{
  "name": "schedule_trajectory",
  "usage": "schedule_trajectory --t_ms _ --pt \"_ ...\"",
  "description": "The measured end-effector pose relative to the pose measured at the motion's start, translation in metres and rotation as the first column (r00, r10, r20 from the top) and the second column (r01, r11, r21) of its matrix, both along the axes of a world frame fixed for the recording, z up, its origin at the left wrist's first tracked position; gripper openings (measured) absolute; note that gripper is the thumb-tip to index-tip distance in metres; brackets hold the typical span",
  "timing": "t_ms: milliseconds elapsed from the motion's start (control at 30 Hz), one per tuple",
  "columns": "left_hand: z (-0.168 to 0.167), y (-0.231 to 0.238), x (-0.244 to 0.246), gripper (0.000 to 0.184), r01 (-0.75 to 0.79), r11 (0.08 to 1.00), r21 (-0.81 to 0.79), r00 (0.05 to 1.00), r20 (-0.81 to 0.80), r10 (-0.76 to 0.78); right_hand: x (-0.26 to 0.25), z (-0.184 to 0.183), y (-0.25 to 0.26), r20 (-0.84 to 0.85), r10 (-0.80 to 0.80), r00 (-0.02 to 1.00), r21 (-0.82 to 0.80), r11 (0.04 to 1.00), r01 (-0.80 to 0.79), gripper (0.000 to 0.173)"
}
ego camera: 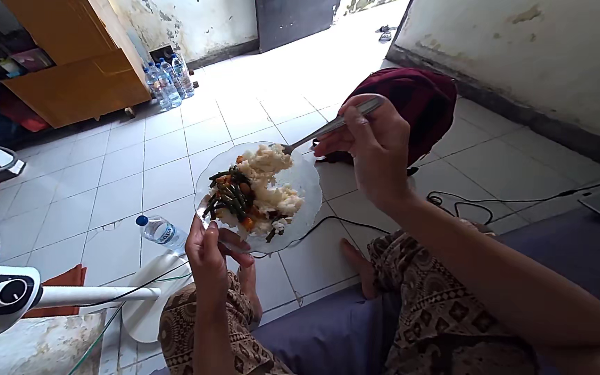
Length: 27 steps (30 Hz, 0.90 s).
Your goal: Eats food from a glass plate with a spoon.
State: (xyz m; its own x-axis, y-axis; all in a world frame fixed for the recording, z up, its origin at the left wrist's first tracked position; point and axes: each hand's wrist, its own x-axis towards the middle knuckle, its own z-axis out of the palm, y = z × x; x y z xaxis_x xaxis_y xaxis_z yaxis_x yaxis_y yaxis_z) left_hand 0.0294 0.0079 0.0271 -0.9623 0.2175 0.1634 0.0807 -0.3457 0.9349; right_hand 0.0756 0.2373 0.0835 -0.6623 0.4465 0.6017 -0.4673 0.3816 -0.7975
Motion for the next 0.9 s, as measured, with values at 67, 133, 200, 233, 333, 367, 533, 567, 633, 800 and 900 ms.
schedule_trajectory --t_ms 67,133,200,233,333,367,533,567,633,800,900 --pt "-0.001 0.001 0.001 0.036 0.014 1.0 0.011 1.0 -0.001 -0.014 -0.001 -0.002 -0.001 -0.122 -0.021 0.992 0.202 0.978 0.046 0.014" --pt "0.0 0.001 0.0 0.034 0.017 1.0 0.009 1.0 -0.003 -0.017 -0.002 -0.005 0.001 -0.255 -0.003 0.967 0.385 0.917 0.104 0.016" --pt "-0.001 0.001 0.0 0.034 0.008 1.0 0.01 1.0 -0.01 -0.007 -0.002 -0.008 0.004 -0.333 0.042 0.942 0.498 0.856 0.138 0.016" --pt "-0.001 0.001 0.0 0.033 0.006 1.0 0.012 1.0 -0.01 -0.006 -0.002 -0.009 0.004 -0.35 0.066 0.934 0.534 0.834 0.141 0.015" --pt "-0.001 0.0 0.0 0.032 0.007 1.0 0.018 1.0 -0.016 -0.006 -0.002 -0.011 0.006 -0.366 0.114 0.923 0.587 0.798 0.134 0.013" --pt "-0.001 0.0 0.0 0.033 0.009 1.0 0.025 1.0 -0.017 -0.009 -0.002 -0.011 0.007 -0.362 0.124 0.924 0.599 0.79 0.129 0.013" --pt "-0.001 -0.001 0.0 0.033 0.0 0.999 0.035 1.0 -0.018 0.0 -0.006 -0.011 0.011 -0.287 0.165 0.944 0.643 0.764 0.062 0.015" --pt "0.0 -0.001 -0.001 0.032 -0.008 0.999 0.035 1.0 -0.015 0.009 -0.005 -0.01 0.011 -0.276 0.174 0.945 0.646 0.762 0.048 0.015" --pt "0.0 -0.002 -0.001 0.031 -0.014 0.999 0.04 1.0 -0.015 0.015 -0.002 -0.008 0.013 -0.276 0.191 0.942 0.637 0.77 0.03 0.016" --pt "-0.001 -0.004 -0.003 0.032 -0.017 0.998 0.054 0.999 -0.029 0.018 0.006 0.002 0.017 -0.332 0.173 0.927 0.531 0.847 0.032 0.016" --pt "0.0 -0.005 -0.002 0.034 -0.018 0.999 0.047 1.0 -0.018 0.019 0.007 0.004 0.017 -0.378 0.18 0.908 0.435 0.9 0.002 0.016"
